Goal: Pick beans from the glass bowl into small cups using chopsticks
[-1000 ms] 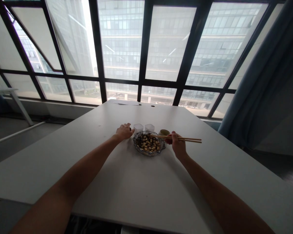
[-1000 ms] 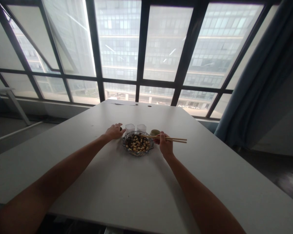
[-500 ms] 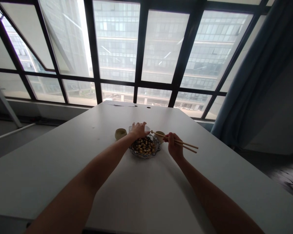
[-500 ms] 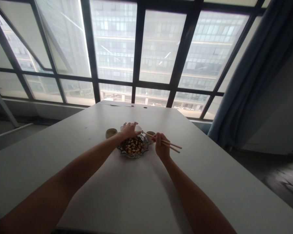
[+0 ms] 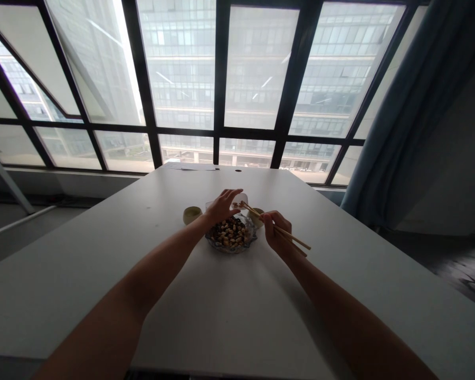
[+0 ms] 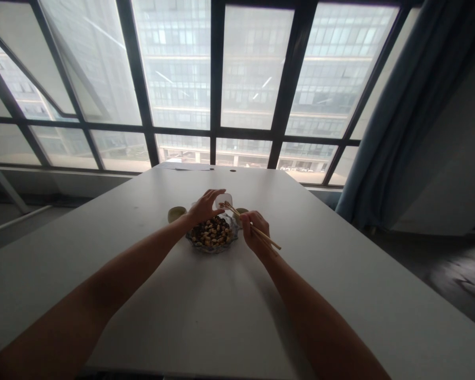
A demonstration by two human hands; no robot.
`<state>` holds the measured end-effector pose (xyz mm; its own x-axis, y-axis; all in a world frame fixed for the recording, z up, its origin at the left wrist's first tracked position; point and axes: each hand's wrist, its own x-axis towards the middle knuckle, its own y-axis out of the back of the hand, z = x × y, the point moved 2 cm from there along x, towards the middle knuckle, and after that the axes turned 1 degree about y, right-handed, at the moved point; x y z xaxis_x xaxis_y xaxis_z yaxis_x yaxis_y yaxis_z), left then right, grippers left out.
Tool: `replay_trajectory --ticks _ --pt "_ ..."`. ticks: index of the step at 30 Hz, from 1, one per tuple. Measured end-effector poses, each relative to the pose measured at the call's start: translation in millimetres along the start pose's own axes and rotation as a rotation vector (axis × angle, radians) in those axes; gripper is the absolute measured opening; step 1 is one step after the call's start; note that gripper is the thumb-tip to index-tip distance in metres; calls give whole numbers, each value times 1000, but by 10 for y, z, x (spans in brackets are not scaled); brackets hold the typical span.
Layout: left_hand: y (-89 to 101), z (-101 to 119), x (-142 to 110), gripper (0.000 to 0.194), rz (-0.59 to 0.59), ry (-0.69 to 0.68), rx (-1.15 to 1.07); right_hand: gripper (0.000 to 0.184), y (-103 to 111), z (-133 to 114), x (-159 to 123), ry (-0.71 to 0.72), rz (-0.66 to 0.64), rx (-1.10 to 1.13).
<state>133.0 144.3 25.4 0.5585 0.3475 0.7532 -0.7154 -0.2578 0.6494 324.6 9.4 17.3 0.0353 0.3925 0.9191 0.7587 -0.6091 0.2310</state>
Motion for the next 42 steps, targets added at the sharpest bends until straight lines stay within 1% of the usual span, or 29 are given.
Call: replay_trajectory --ticks 3,5,7,9,12,14,16,18,20,23,26,28,30,33,35,37,39,42 --pt "1 10 -6 67 14 -18 -7 27 -52 28 -1 54 -34 -17" --pt "-11 7 -8 65 6 -28 -10 27 -97 70 -1 72 -108 -32" --pt "-24 -3 -11 64 -2 -39 -13 28 -128 111 -2 60 -172 -36" --pt "-37 -22 -11 63 -2 -38 -13 30 -129 135 0 26 -174 -33" --pt "-66 -62 7 59 -23 -3 -2 29 -89 123 8 -13 -112 -32" --pt "-94 -91 39 58 -79 63 21 31 -52 91 16 -24 -66 -30" --pt "-122 -119 85 57 -165 184 60 33 -19 53 21 -49 -39 -13" --pt "-142 -143 133 57 -263 325 104 37 -2 19 20 -110 -55 44" --pt "-151 -159 175 57 -334 425 134 42 -1 -8 11 -196 -99 121" --pt "-147 -181 215 55 -380 498 155 48 -13 -26 -7 -297 -155 198" --pt "-111 -191 212 54 -406 543 168 51 -21 -9 -14 -336 -177 223" --pt "-47 -173 176 53 -409 536 173 53 -17 19 -12 -337 -189 220" --pt "63 -140 99 50 -393 487 188 54 -10 52 -9 -331 -211 207" --pt "307 -108 -109 43 -318 405 232 55 -6 91 -7 -332 -253 203" --pt "495 -126 -295 40 -254 393 264 55 -13 102 -4 -332 -273 216" --pt "668 -175 -496 38 -193 421 303 55 -29 101 -2 -333 -286 233" --pt "799 -238 -692 38 -140 468 343 56 -50 100 -1 -345 -281 253" --pt "886 -317 -935 42 -79 522 363 57 -71 114 -5 -388 -225 287"
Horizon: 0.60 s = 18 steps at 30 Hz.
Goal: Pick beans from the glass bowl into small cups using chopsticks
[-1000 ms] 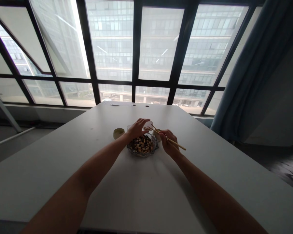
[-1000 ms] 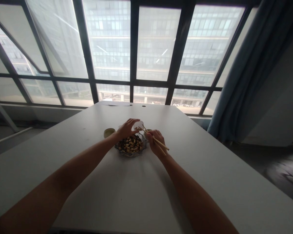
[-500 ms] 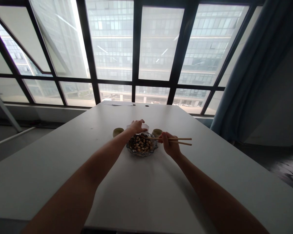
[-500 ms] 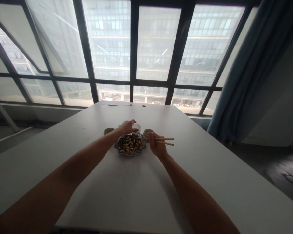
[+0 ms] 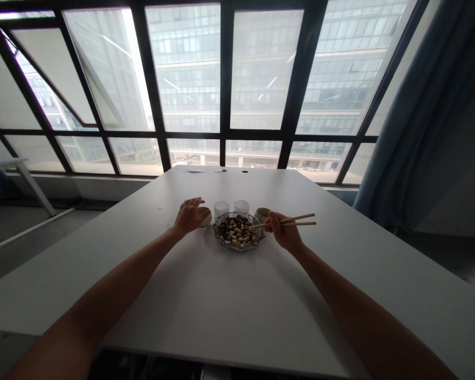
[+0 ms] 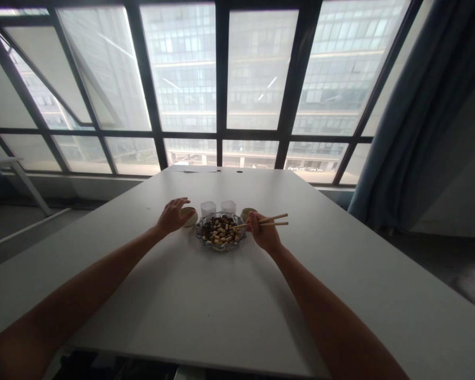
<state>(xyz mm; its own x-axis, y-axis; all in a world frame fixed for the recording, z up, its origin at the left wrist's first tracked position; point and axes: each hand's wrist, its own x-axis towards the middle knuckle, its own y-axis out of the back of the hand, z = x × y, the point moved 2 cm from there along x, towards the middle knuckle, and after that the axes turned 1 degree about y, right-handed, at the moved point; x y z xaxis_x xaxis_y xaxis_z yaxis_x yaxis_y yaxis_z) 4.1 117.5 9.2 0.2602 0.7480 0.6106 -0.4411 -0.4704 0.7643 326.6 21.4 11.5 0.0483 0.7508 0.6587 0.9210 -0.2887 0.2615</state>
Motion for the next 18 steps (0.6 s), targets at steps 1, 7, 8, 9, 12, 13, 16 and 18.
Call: replay_trajectory --ticks 1,7,8,9,12,13,16,18 --pt "-12 -44 -43 45 12 17 -11 58 0 12 2 -17 28 17" --pt "-120 -106 -190 66 0 94 -102 64 38 182 20 -232 204 177" --pt "-133 -103 -206 68 -12 112 -114 63 42 219 25 -272 230 220" --pt "-145 -100 -222 69 -24 136 -126 62 42 252 30 -306 250 263" --pt "-171 -97 -260 74 -62 217 -171 57 24 292 34 -382 293 367" --pt "-177 -96 -268 75 -77 238 -186 57 19 276 27 -397 314 379" --pt "-191 -93 -273 80 -104 260 -213 56 29 112 -29 -317 369 264" --pt "-197 -92 -268 82 -98 259 -217 52 49 -88 -76 -106 318 65"
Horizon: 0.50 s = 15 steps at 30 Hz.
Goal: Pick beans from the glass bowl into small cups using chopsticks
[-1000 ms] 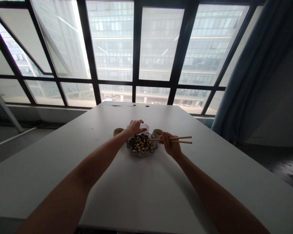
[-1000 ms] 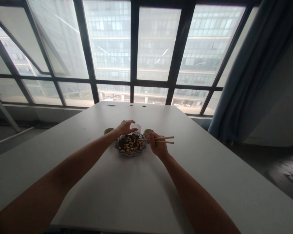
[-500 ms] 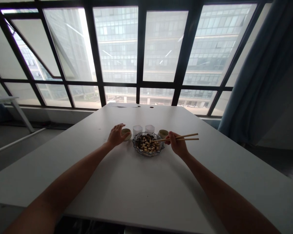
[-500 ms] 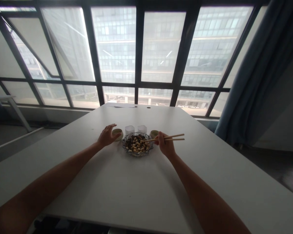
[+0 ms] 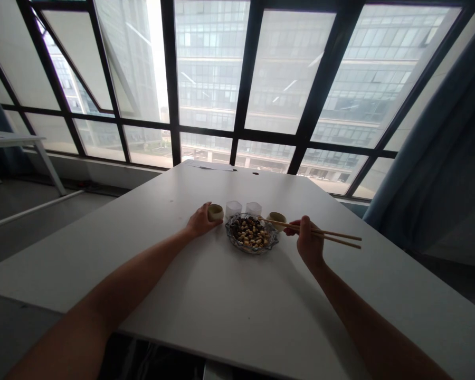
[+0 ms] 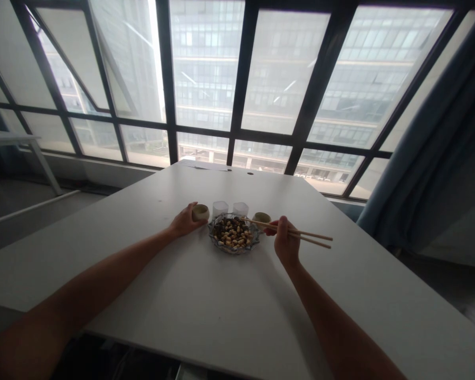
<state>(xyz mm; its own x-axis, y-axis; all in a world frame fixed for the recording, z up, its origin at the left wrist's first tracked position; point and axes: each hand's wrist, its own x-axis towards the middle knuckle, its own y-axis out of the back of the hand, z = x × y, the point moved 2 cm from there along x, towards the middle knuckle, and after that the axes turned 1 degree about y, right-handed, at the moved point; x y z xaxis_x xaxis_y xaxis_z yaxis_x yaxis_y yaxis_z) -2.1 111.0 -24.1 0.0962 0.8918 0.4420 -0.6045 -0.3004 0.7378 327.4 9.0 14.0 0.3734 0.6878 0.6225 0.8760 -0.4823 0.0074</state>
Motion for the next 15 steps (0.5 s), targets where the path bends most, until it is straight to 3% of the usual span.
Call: replay_trajectory --ticks 4,6,9,15 --pt "-14 -1 8 85 -3 20 8 31 -28 -416 -144 661 -361 -270" --pt "-21 -4 7 88 -22 46 18 23 -68 -543 -200 878 -491 -335" --pt "-24 -7 4 91 -42 76 31 17 -127 -639 -240 1022 -534 -392" --pt "-13 -15 0 82 -31 81 4 13 -135 -711 -255 1123 -518 -396"
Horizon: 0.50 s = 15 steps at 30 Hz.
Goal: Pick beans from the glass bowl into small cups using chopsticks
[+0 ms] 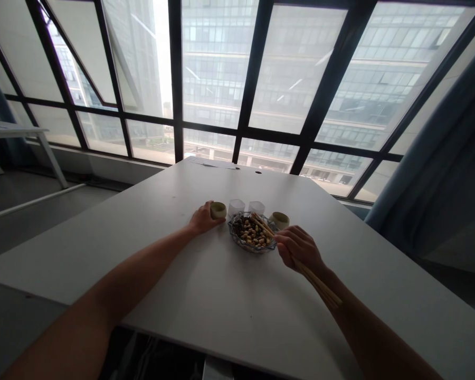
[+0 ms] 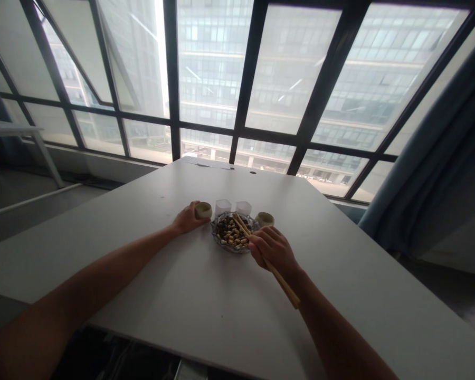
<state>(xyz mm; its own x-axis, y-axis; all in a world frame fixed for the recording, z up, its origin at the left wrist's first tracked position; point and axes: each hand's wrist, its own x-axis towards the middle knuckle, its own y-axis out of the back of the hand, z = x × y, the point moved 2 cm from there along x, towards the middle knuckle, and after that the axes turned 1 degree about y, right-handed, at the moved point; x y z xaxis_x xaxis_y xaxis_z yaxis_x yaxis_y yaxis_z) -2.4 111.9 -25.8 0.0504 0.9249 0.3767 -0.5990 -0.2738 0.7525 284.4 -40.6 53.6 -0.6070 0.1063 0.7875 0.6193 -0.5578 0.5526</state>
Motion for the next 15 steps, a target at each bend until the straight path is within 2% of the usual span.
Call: replay_trajectory --ticks 2,4,9,10,12,15 --pt "9 3 -3 78 12 -15 -30 14 4 -6 -2 -26 -1 19" --pt "20 9 -7 75 32 -53 -72 19 -16 -8 -19 -125 34 79" --pt "12 6 -4 70 89 -215 -129 41 -153 91 -190 -729 322 258" --pt "0 -4 2 69 98 -239 -131 43 -181 121 -232 -814 361 281" --pt "-33 -33 20 68 113 -276 -143 46 -216 182 -298 -897 402 316" --pt "-83 -77 49 69 143 -320 -170 49 -220 253 -356 -925 410 327"
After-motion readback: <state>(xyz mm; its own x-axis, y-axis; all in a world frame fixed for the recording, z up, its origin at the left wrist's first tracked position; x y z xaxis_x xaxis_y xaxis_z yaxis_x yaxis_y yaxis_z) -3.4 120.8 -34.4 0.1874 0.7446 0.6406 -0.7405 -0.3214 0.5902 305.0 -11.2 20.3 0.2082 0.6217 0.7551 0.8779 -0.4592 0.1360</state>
